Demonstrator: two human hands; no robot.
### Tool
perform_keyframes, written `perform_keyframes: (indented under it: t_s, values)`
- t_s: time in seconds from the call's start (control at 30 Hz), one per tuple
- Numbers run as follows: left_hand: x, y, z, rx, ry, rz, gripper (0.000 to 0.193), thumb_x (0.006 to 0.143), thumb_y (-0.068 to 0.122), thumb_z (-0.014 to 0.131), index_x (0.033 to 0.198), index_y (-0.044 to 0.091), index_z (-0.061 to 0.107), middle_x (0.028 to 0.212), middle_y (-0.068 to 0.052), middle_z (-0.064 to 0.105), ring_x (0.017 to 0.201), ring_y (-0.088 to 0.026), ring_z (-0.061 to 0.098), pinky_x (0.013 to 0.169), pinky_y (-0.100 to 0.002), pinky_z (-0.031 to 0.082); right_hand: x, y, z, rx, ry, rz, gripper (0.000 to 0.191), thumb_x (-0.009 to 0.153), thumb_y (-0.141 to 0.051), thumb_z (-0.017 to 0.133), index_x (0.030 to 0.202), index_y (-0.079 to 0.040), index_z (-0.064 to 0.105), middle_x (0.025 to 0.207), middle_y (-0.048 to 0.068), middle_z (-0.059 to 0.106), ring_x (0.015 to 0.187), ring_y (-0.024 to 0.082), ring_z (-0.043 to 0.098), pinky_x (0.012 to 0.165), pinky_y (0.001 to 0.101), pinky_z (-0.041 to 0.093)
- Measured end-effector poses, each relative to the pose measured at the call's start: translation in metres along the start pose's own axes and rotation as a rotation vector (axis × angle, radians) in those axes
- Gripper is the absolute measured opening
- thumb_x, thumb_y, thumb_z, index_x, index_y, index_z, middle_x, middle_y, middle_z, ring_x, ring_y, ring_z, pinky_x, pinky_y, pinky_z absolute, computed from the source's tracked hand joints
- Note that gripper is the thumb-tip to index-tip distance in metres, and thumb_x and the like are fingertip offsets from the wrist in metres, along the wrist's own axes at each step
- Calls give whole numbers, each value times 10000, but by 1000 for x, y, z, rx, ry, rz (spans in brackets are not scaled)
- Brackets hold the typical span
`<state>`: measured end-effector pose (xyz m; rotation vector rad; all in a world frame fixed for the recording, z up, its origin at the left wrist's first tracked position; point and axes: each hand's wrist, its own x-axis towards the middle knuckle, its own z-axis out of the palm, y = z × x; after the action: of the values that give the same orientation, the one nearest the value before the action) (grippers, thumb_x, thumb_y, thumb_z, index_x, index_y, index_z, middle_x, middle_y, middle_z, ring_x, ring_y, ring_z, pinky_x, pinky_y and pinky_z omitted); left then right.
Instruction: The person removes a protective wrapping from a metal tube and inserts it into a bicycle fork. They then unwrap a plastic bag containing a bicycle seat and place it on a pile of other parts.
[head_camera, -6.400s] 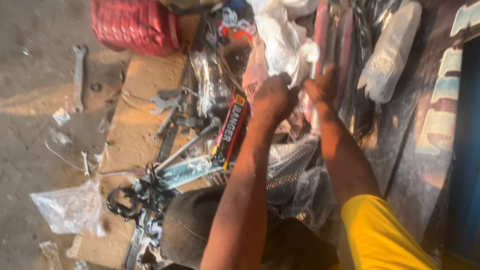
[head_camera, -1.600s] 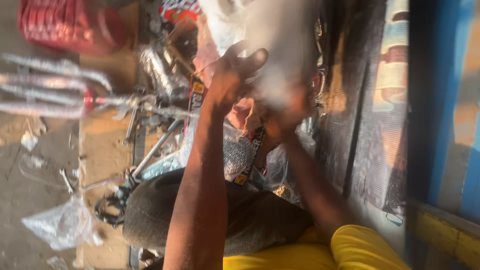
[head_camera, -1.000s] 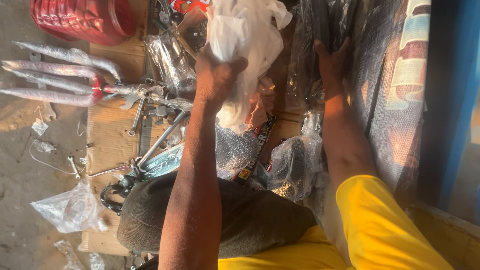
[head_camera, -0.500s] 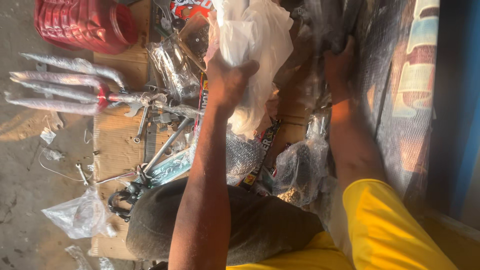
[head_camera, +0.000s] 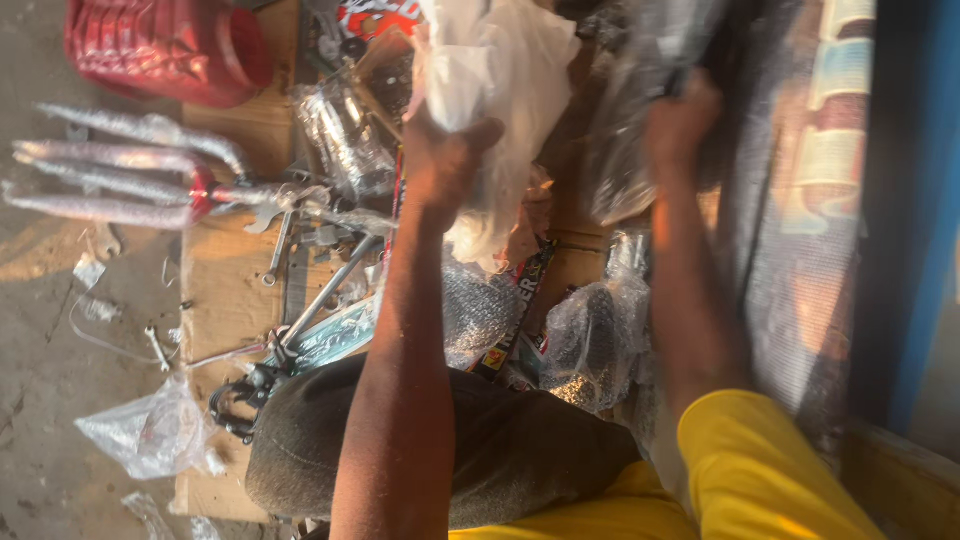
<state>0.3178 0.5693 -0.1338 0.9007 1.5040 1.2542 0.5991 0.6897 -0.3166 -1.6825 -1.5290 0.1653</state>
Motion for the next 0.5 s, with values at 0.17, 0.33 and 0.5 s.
perform_keyframes:
  t_s: [0.17, 0.33, 0.5]
  values:
    - [0, 4, 5, 87, 14, -23, 599, 687, 161, 730, 1234, -60, 626, 1044, -154, 749, 891, -234, 739, 809, -335, 606, -61, -86, -7, 227, -265, 94, 160, 924, -48, 603, 1068, 20, 586, 818, 170, 626, 726, 270, 618, 656, 455, 486]
    - [-10, 4, 5, 169, 61, -68, 573, 694, 171, 742, 1210, -56, 641, 1024, -148, 756, 874, -233, 744, 797, -344, 602, -73, -144, -16, 420, -345, 93, 272, 1049, -186, 605, 1281, -54, 657, 924, 119, 776, 797, 241, 743, 724, 415, 574]
    - [-10, 3, 3, 14, -30, 157, 592, 715, 157, 732, 1247, -65, 598, 1060, -151, 745, 928, -232, 745, 841, -356, 608, -44, -107, -45, 335, -341, 294, 338, 957, -78, 591, 1285, -2, 615, 902, 205, 715, 685, 278, 665, 582, 438, 497]
